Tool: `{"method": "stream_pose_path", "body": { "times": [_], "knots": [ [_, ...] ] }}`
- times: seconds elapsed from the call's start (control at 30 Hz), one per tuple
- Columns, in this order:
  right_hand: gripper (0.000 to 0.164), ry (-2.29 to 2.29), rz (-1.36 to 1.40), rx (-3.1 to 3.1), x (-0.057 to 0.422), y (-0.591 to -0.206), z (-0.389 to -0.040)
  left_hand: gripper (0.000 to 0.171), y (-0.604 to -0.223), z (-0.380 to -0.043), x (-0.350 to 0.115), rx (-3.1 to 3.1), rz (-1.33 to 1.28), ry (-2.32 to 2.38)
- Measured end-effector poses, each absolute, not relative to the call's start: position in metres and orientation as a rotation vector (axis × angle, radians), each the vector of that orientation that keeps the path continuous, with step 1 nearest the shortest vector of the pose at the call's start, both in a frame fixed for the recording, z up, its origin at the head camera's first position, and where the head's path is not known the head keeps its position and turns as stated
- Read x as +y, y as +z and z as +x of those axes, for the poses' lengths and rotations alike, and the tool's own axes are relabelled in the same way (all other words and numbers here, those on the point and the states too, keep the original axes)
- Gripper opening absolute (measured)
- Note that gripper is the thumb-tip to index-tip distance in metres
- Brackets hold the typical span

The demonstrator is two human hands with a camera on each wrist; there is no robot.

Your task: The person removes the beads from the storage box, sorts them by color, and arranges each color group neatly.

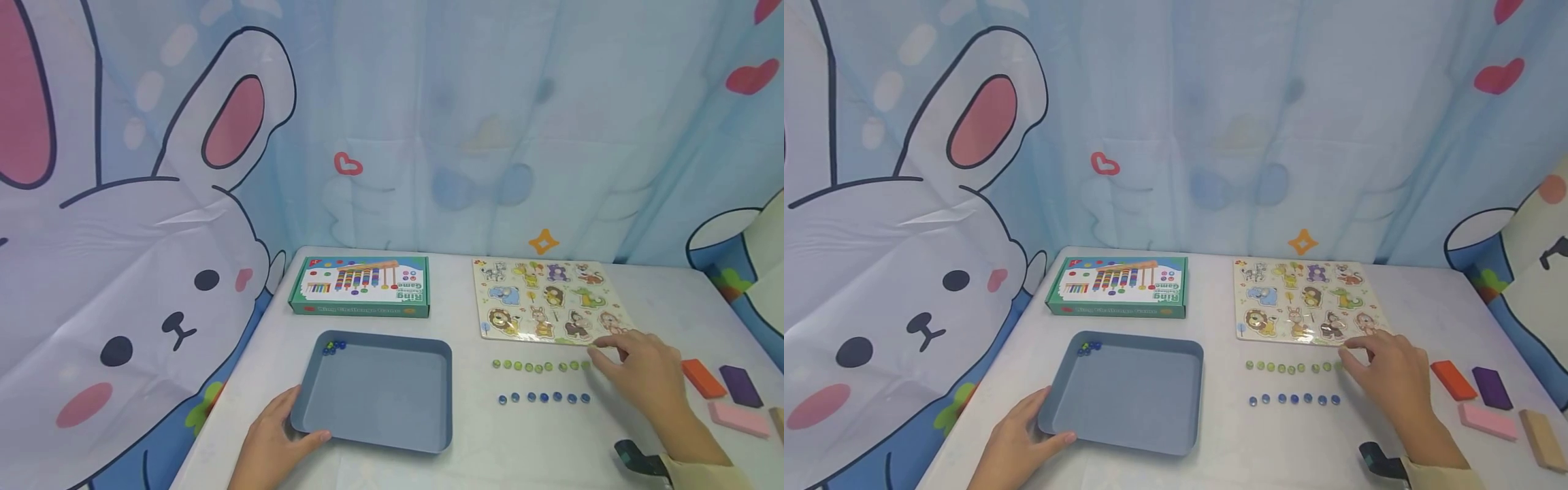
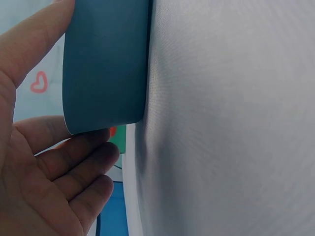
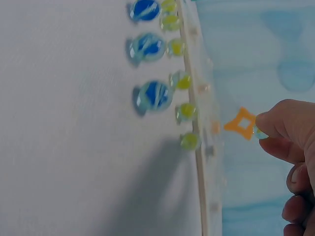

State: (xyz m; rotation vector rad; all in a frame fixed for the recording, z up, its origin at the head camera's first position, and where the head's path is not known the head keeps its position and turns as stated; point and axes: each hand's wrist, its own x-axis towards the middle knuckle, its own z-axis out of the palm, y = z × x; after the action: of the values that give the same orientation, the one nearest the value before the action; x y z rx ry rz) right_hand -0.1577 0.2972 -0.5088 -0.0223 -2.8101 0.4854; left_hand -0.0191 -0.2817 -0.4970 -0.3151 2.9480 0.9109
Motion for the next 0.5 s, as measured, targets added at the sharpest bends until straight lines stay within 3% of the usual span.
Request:
{"method": "stream_pose_path", "body": {
  "times": [0.5],
  "knots": [
    [0.031,0.466,-0.093,-2.940,0.320,-0.536,-0.155,0.118,-0.496,-0.019,-0.282,2.916,-0.337,0.915]
  ]
}}
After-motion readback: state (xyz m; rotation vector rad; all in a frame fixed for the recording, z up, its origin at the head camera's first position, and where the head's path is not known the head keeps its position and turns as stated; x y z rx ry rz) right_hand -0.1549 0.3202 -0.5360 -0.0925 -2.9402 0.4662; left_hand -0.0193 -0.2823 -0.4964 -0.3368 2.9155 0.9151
